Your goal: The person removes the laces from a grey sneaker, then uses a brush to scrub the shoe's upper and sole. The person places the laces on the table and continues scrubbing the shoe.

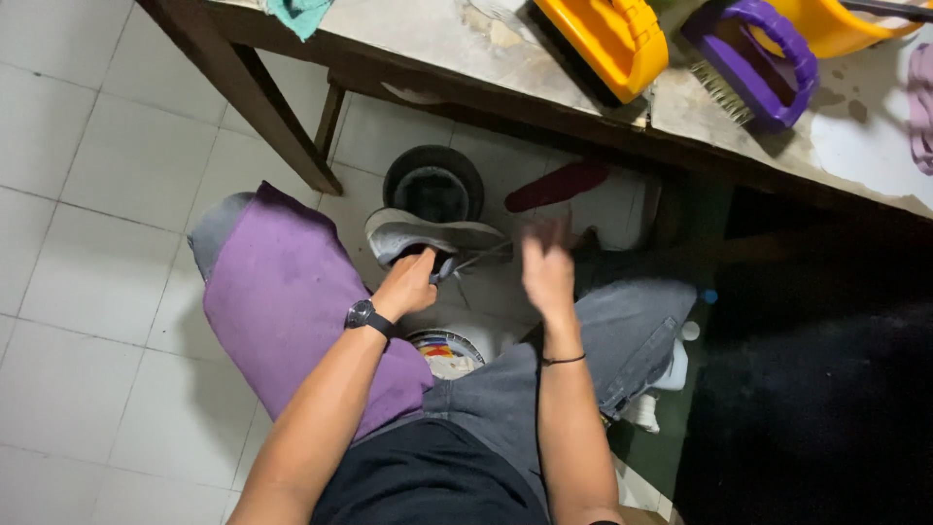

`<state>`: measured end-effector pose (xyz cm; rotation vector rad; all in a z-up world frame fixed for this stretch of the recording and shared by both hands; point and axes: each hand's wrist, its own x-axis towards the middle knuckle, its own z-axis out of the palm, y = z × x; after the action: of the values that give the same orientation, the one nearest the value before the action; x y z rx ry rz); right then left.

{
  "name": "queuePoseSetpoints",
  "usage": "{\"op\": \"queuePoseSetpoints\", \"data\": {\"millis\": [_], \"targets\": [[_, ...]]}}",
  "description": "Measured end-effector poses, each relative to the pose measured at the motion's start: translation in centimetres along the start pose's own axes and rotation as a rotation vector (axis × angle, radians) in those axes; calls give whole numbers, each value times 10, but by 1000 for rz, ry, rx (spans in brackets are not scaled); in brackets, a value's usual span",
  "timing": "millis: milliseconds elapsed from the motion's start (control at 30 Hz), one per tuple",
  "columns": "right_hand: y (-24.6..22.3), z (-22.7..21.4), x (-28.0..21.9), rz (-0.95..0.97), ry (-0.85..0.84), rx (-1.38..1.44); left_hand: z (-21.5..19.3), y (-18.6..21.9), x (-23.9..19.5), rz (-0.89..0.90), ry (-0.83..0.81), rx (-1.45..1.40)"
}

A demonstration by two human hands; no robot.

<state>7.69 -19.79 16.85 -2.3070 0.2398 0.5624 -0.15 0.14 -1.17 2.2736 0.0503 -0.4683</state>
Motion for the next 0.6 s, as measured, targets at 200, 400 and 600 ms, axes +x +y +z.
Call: {"op": "queuePoseSetpoints", "data": {"millis": [200,400,600], "targets": [[79,53,65,-315,138,414,-34,53,-18,-109,-190,-236],[61,19,60,-987,797,-147,-19,49,-37,68,-386,227],[27,10,23,-1093,697,-191,-39,66,-23,-225,-51,-318]]}}
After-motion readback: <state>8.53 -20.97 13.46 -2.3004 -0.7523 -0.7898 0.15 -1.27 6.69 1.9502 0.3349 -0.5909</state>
